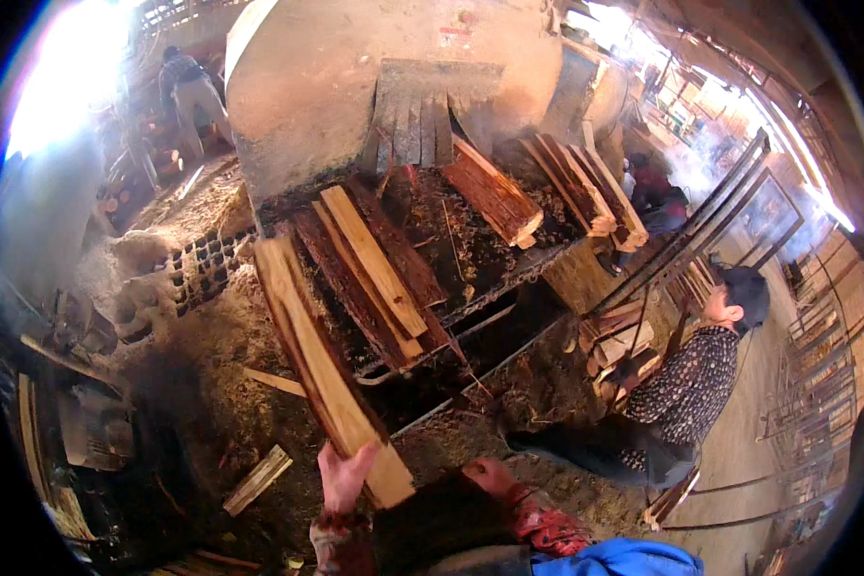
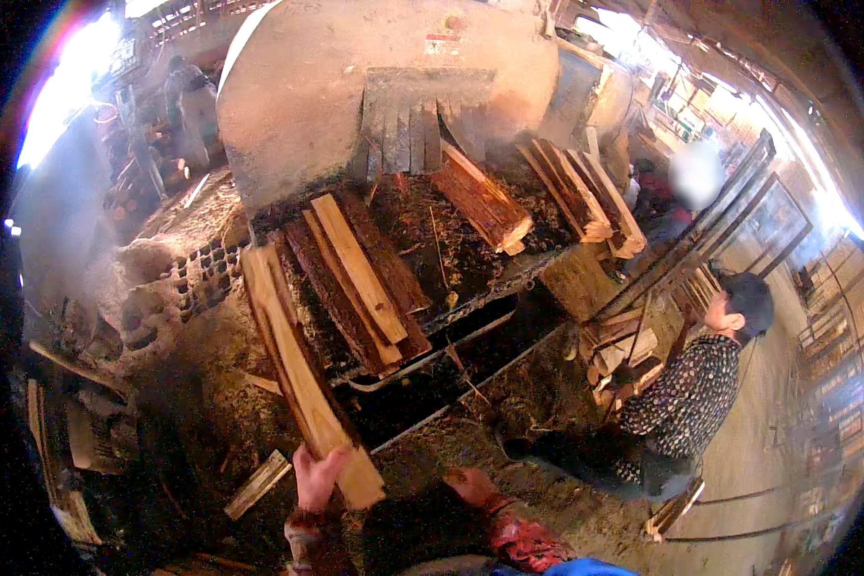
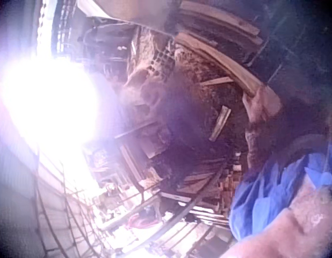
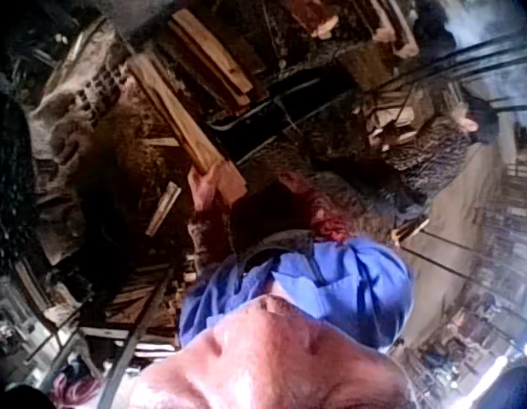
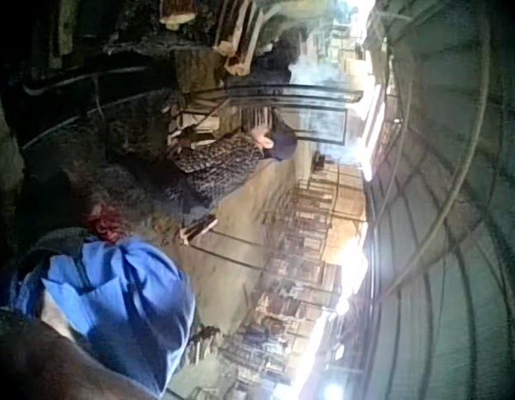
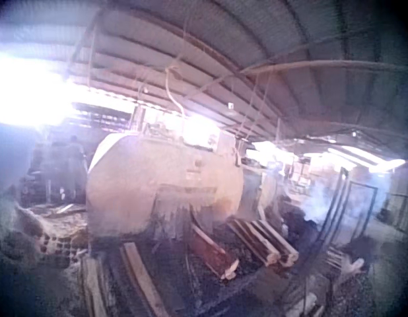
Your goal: The person picks up planks of wood from a pile and stacks them onto a metal rack. They also use a long metal bar to move a cart and handle wood pieces near a machine. The person works alongside other individuals in a wood processing facility.
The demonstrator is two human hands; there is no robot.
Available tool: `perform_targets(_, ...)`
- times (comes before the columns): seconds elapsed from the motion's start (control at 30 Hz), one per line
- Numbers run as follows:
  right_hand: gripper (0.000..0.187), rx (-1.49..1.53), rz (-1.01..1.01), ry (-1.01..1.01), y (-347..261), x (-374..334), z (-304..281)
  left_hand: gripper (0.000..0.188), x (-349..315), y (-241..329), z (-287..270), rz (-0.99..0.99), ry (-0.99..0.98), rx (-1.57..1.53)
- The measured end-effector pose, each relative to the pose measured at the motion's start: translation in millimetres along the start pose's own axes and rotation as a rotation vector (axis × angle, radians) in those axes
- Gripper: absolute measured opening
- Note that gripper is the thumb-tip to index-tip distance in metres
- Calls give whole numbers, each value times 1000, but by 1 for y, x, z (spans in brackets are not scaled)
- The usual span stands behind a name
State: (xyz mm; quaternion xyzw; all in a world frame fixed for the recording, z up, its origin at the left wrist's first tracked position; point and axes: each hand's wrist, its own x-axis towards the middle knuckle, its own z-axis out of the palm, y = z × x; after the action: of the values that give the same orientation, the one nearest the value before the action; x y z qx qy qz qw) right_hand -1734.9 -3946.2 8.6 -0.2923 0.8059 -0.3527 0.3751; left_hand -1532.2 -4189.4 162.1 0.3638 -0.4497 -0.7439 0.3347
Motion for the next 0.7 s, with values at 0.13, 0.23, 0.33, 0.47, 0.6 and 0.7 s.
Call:
perform_targets(0.13, 29, -39, 312, -14, -88, 0, -29, 28, 82, 13, 22, 23, -98, 17)
perform_targets(0.23, 29, -168, 110, 77, -89, 15, -41, 28, 134, 10, 43, -36, -102, -281)
perform_targets(0.33, 28, -145, -78, 137, -130, 32, -50, 35, 176, 15, 58, -2, -91, -252)
perform_targets(0.47, 26, -127, -284, 131, -160, 70, -76, 40, 217, 12, 82, -48, 39, -22)
perform_targets(0.6, 23, -169, -467, 16, -240, 93, -111, 36, 227, 11, 90, -100, 31, -102)
perform_targets(0.7, 22, -78, -591, -28, -274, 115, -128, 38, 215, 44, 111, -50, 12, 207)
